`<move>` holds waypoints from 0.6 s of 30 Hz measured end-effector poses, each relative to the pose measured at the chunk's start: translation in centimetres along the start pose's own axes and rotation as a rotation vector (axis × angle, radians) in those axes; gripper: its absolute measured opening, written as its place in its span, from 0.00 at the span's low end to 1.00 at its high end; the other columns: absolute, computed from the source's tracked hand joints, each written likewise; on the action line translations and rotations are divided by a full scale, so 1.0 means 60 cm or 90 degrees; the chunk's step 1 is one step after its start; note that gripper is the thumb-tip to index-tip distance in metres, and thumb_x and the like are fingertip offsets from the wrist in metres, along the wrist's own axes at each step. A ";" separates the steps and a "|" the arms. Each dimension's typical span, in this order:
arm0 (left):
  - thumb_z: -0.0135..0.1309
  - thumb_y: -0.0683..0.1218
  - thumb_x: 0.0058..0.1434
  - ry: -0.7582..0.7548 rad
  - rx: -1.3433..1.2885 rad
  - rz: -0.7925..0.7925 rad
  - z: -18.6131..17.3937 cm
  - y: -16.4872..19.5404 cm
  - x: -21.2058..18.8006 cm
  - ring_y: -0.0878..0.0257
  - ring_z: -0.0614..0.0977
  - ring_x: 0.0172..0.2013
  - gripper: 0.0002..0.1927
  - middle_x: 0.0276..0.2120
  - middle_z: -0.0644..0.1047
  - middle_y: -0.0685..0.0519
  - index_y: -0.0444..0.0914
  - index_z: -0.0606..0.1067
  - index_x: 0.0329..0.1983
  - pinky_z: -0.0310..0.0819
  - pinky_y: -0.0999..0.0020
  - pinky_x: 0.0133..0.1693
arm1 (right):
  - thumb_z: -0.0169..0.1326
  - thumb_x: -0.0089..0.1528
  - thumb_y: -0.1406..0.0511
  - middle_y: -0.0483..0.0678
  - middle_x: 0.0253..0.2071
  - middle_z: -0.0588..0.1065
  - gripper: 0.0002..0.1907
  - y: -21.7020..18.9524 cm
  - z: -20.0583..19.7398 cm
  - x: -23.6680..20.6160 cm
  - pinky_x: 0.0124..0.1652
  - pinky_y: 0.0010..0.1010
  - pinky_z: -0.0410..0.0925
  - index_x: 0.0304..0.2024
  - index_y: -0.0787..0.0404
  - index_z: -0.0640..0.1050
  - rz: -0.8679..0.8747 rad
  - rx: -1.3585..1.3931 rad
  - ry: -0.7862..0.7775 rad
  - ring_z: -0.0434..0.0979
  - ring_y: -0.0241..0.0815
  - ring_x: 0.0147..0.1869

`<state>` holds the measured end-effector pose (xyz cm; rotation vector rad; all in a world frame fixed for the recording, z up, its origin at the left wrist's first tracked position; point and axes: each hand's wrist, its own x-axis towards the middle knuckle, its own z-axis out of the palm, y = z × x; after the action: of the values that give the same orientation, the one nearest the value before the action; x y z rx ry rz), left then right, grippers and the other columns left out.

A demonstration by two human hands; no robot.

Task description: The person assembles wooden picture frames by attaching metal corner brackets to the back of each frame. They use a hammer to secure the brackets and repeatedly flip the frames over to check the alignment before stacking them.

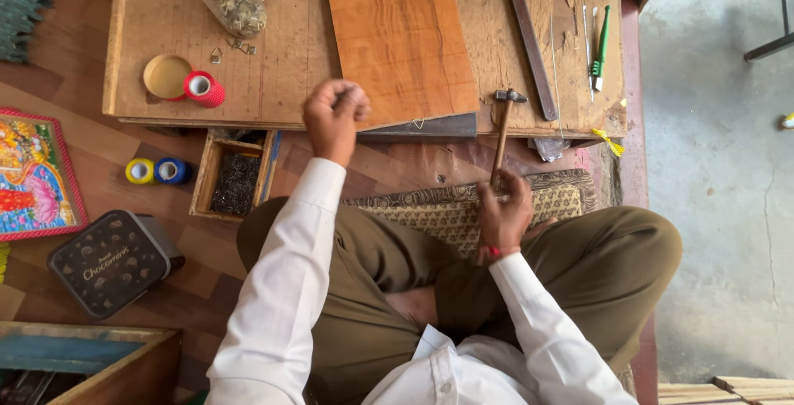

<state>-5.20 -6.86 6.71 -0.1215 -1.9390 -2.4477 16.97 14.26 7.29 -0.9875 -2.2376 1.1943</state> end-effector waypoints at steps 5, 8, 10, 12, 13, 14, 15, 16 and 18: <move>0.54 0.37 0.65 -0.132 0.070 -0.001 0.052 0.010 -0.035 0.66 0.85 0.31 0.03 0.32 0.83 0.50 0.32 0.76 0.40 0.83 0.72 0.34 | 0.60 0.59 0.75 0.51 0.40 0.81 0.21 0.064 -0.018 -0.012 0.38 0.28 0.73 0.56 0.70 0.76 0.065 0.242 -0.097 0.80 0.37 0.39; 0.53 0.35 0.65 -0.180 0.220 0.055 0.078 0.006 -0.038 0.61 0.86 0.33 0.03 0.32 0.83 0.49 0.34 0.77 0.38 0.81 0.69 0.35 | 0.58 0.60 0.75 0.51 0.38 0.80 0.21 0.074 -0.028 -0.012 0.35 0.26 0.72 0.57 0.71 0.75 0.127 0.395 -0.148 0.79 0.37 0.35; 0.54 0.34 0.63 -0.173 0.393 0.169 0.090 -0.001 -0.042 0.57 0.86 0.36 0.05 0.34 0.83 0.50 0.36 0.78 0.38 0.79 0.65 0.38 | 0.57 0.59 0.75 0.51 0.36 0.80 0.20 0.071 -0.036 -0.017 0.33 0.26 0.72 0.55 0.71 0.76 0.193 0.456 -0.158 0.79 0.39 0.33; 0.57 0.33 0.56 -0.142 0.435 0.278 0.100 -0.011 -0.043 0.51 0.82 0.38 0.05 0.34 0.80 0.49 0.36 0.77 0.32 0.75 0.59 0.41 | 0.57 0.60 0.75 0.50 0.36 0.79 0.18 0.064 -0.043 -0.022 0.32 0.27 0.72 0.54 0.70 0.76 0.264 0.476 -0.158 0.79 0.40 0.32; 0.59 0.33 0.53 -0.128 0.455 0.332 0.104 -0.016 -0.043 0.49 0.80 0.39 0.06 0.34 0.79 0.49 0.36 0.76 0.29 0.73 0.56 0.42 | 0.57 0.60 0.75 0.50 0.35 0.79 0.17 0.059 -0.047 -0.024 0.31 0.28 0.71 0.53 0.70 0.76 0.300 0.485 -0.156 0.79 0.41 0.32; 0.59 0.33 0.53 -0.122 0.460 0.317 0.107 -0.022 -0.043 0.50 0.79 0.39 0.06 0.35 0.78 0.50 0.36 0.76 0.29 0.73 0.56 0.43 | 0.57 0.60 0.75 0.50 0.35 0.79 0.17 0.055 -0.051 -0.025 0.31 0.28 0.72 0.52 0.69 0.76 0.313 0.505 -0.162 0.79 0.41 0.31; 0.60 0.33 0.53 -0.118 0.465 0.303 0.109 -0.027 -0.041 0.51 0.78 0.40 0.06 0.35 0.78 0.50 0.36 0.76 0.29 0.73 0.55 0.44 | 0.57 0.60 0.74 0.50 0.35 0.78 0.16 0.049 -0.054 -0.024 0.31 0.29 0.73 0.51 0.69 0.76 0.326 0.525 -0.166 0.79 0.41 0.31; 0.60 0.33 0.54 -0.115 0.469 0.286 0.111 -0.032 -0.040 0.52 0.77 0.40 0.06 0.36 0.77 0.51 0.36 0.76 0.29 0.72 0.55 0.45 | 0.57 0.61 0.74 0.50 0.34 0.78 0.15 0.045 -0.056 -0.025 0.31 0.30 0.73 0.50 0.68 0.76 0.340 0.544 -0.170 0.79 0.41 0.31; 0.60 0.33 0.54 -0.118 0.473 0.282 0.111 -0.039 -0.038 0.51 0.78 0.41 0.06 0.36 0.77 0.50 0.36 0.76 0.30 0.72 0.55 0.45 | 0.57 0.62 0.72 0.50 0.34 0.77 0.13 0.037 -0.061 -0.027 0.31 0.29 0.72 0.50 0.68 0.76 0.355 0.548 -0.182 0.78 0.40 0.31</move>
<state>-2.73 0.10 5.77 -0.6820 -2.4211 -1.3902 21.24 15.87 7.39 -1.1088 -1.3322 2.3724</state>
